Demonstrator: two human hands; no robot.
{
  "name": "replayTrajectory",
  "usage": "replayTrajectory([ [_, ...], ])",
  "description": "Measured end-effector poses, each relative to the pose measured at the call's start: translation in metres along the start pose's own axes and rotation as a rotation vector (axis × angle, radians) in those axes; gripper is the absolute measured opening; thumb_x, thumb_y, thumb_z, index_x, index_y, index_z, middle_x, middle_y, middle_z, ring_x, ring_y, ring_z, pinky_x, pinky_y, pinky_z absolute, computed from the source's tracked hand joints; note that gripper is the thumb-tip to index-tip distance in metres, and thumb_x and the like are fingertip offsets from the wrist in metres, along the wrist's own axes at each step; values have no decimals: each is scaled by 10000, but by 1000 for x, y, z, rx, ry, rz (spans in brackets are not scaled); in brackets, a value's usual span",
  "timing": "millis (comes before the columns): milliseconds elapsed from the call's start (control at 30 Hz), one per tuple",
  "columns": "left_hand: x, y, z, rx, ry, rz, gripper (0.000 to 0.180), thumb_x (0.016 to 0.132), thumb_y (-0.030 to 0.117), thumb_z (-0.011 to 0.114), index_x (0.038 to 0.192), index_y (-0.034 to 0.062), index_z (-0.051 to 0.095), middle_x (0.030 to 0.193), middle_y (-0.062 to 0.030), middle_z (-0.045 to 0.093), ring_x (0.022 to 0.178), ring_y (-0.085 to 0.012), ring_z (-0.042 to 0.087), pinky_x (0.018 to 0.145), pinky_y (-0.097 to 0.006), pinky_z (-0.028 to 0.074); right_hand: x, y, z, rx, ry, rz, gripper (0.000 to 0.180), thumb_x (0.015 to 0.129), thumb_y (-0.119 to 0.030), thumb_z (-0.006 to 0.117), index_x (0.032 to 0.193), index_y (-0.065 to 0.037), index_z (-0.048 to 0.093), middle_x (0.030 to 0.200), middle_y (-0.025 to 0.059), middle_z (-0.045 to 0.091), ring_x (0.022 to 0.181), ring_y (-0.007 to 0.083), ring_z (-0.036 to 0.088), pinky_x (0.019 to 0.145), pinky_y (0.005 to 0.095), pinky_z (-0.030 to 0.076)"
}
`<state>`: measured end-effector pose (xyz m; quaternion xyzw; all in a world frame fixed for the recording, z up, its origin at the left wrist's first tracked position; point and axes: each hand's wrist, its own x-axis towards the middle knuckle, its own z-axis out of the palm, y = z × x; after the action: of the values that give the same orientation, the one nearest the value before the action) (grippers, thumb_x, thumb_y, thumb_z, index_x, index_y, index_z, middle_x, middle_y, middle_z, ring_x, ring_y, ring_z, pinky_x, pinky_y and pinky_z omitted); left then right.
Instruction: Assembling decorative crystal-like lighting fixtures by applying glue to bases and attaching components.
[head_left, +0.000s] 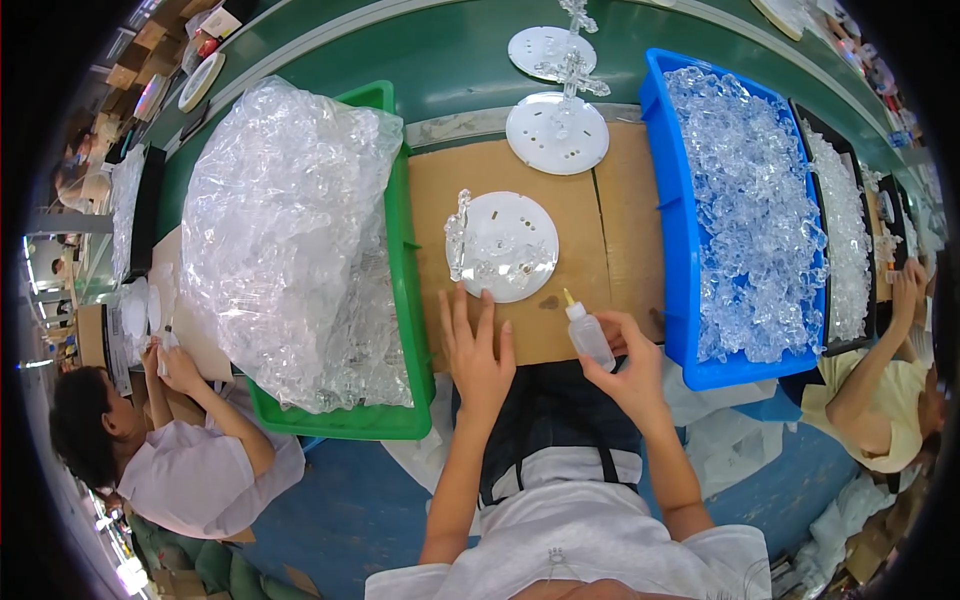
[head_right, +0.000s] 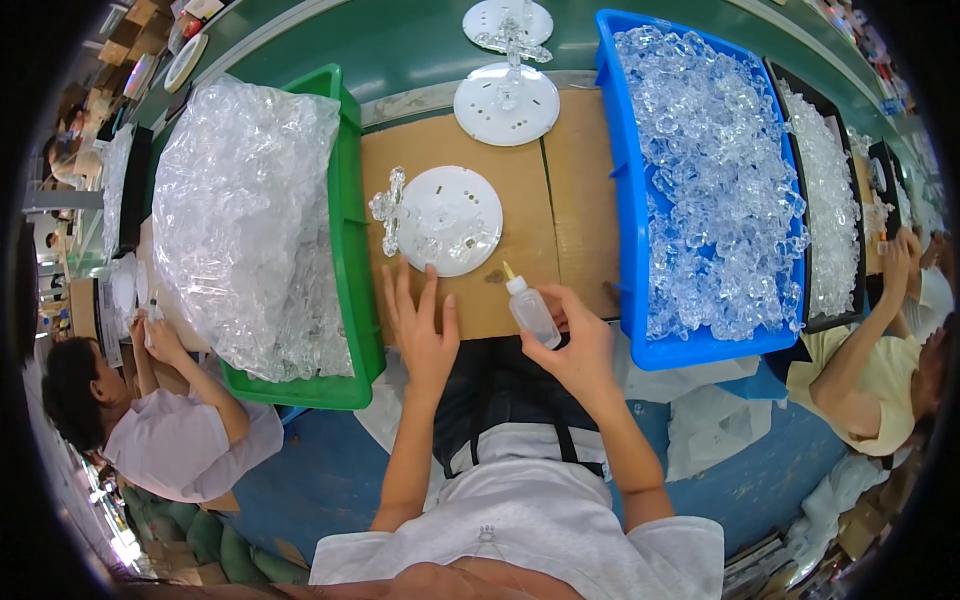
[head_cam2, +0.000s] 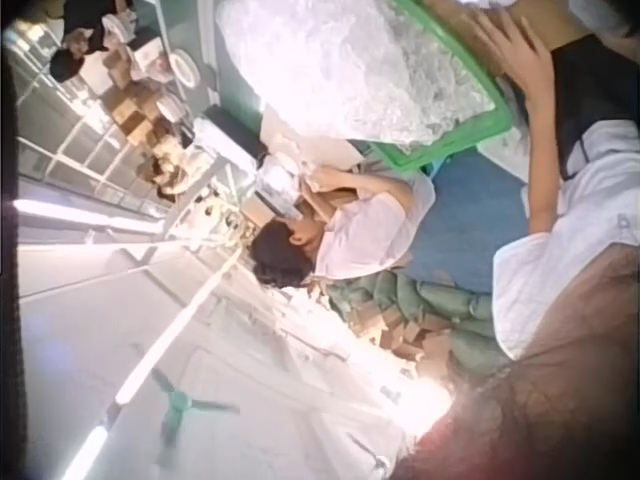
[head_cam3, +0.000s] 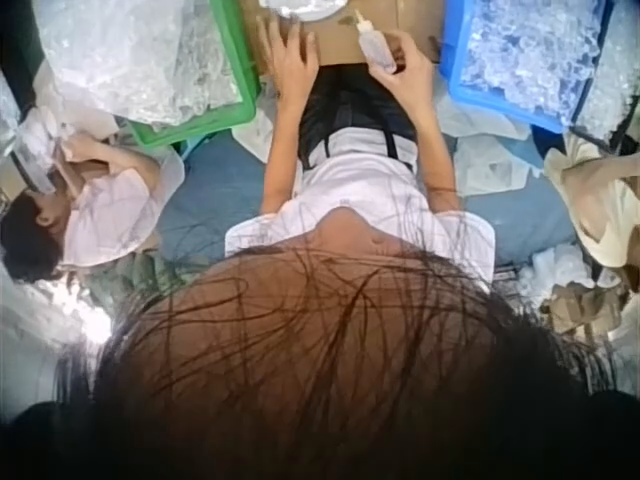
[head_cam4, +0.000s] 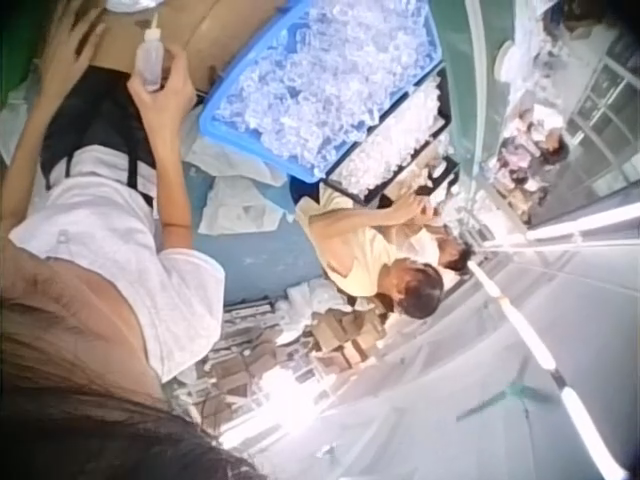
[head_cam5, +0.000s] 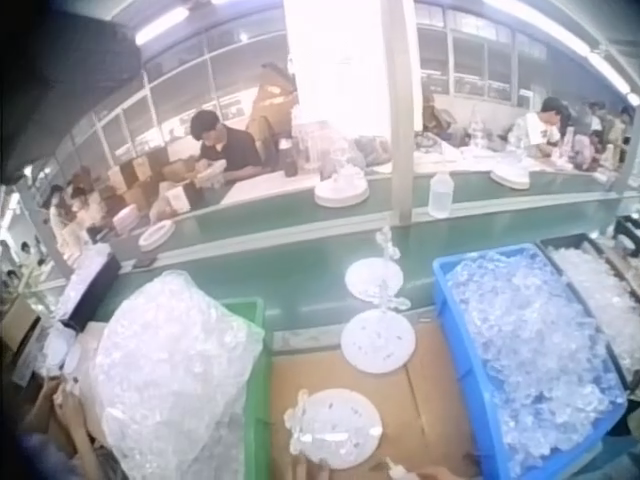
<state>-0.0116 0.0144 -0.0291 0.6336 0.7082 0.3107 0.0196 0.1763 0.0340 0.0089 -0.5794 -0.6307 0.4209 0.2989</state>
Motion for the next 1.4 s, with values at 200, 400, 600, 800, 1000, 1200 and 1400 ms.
replayTrajectory([
  [200,-11,23,12,-137,-113,80,391,810,115,609,1183,7,562,1199,-199,508,1176,-372,452,960,-462,361,-8,-7,-9,-16,-34,-2,423,641,-101,728,1032,-43,575,736,65,616,650,151,598,606,261,484],
  [400,-11,26,17,-161,-87,75,378,811,109,607,1173,8,570,1170,-185,518,1161,-363,462,948,-449,376,0,-5,-7,-98,-25,-8,422,644,-125,727,1028,-37,575,719,80,623,618,169,607,592,267,489],
  [600,-13,26,18,-121,-109,79,378,815,111,600,1180,15,568,1185,-184,511,1175,-357,452,959,-455,362,6,-5,2,-147,-48,-1,417,649,-141,722,1025,-35,578,716,84,619,619,168,607,590,270,491],
  [800,-15,24,18,-107,-124,76,387,818,106,594,1193,21,561,1204,-185,505,1188,-348,446,977,-474,337,8,-4,6,-146,-12,-25,418,643,-128,716,1027,-34,580,674,72,590,588,164,584,569,268,480],
  [1000,-13,21,13,-134,-121,73,367,828,91,583,1186,14,559,1184,-178,524,1170,-324,467,974,-457,342,9,-5,6,-143,8,-28,414,641,-118,711,1026,-36,581,666,70,584,580,167,575,557,268,470],
  [1200,11,21,-1,-287,126,-139,305,811,22,620,1112,-14,591,977,-163,591,824,-260,592,675,-293,474,5,-5,3,-88,-8,15,417,638,-124,714,1025,-41,582,696,77,591,612,172,578,587,279,471],
  [1400,40,22,12,-810,-68,-515,373,780,33,696,1146,39,622,625,95,335,550,-7,279,494,-179,211,5,-10,3,-95,-78,29,420,642,-130,709,1032,-39,581,743,87,618,664,177,608,635,276,489],
])
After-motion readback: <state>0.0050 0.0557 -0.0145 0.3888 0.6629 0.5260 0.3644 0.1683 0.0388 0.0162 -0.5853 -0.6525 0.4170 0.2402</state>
